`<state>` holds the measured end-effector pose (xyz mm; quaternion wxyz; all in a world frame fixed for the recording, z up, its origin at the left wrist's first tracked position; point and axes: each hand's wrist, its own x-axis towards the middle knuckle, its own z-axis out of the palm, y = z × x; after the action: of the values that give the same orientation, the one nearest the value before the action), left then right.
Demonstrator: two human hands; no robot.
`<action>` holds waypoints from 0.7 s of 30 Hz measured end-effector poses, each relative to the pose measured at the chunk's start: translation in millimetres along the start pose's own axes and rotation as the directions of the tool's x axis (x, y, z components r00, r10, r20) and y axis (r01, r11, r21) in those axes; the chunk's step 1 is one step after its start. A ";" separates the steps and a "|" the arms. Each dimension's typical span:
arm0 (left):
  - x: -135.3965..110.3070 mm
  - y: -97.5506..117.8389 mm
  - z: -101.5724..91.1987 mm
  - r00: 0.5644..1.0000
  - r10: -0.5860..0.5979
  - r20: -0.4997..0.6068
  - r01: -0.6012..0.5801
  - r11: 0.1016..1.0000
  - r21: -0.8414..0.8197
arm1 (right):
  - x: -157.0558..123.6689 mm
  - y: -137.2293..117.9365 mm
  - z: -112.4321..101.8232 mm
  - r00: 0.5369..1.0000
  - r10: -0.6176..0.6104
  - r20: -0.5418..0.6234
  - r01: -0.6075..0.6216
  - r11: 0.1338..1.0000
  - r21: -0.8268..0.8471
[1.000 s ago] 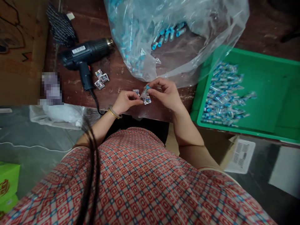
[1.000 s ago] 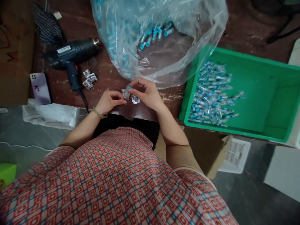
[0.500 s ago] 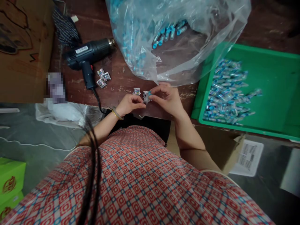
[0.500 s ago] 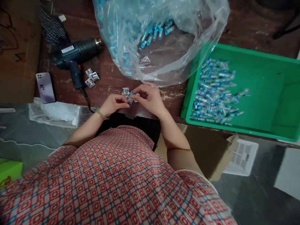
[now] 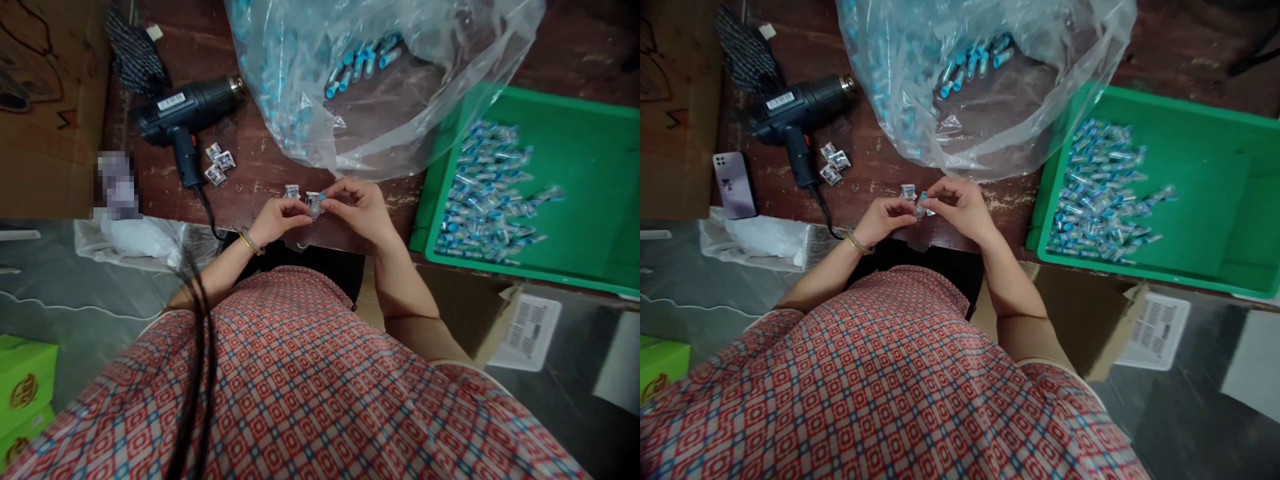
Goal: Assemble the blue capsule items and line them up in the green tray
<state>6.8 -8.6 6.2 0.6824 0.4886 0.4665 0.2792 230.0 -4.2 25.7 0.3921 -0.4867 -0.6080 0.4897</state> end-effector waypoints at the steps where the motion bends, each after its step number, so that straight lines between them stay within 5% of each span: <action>1: -0.1 -1.1 1.5 1.000 -0.002 -0.002 0.001 0.999 -0.049 | -0.4 1.2 2.3 0.999 -0.013 -0.031 0.012 0.999 -0.046; 5: -2.4 -9.1 5.5 0.990 -0.119 0.068 0.135 0.941 -0.311 | -5.2 7.4 12.9 0.994 -0.039 -0.104 0.016 0.976 -0.216; 9: -5.4 -13.5 6.2 0.963 -0.214 0.164 0.267 0.842 -0.468 | -17.4 10.3 22.4 0.999 -0.026 -0.027 0.020 0.977 -0.213; 15: -9.8 -1.9 13.2 0.966 -0.202 0.160 0.257 0.808 -0.531 | -29.3 7.6 33.7 0.989 -0.128 -0.069 0.109 0.966 -0.233; 21: -11.9 4.5 15.3 0.970 -0.210 0.127 0.245 0.838 -0.487 | -28.2 6.7 30.7 0.996 -0.077 -0.055 0.061 0.966 -0.251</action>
<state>16.2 -23.2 16.0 0.8292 0.2460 0.4094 0.2905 208.3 -37.9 12.6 0.3641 -0.5262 -0.6681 0.3797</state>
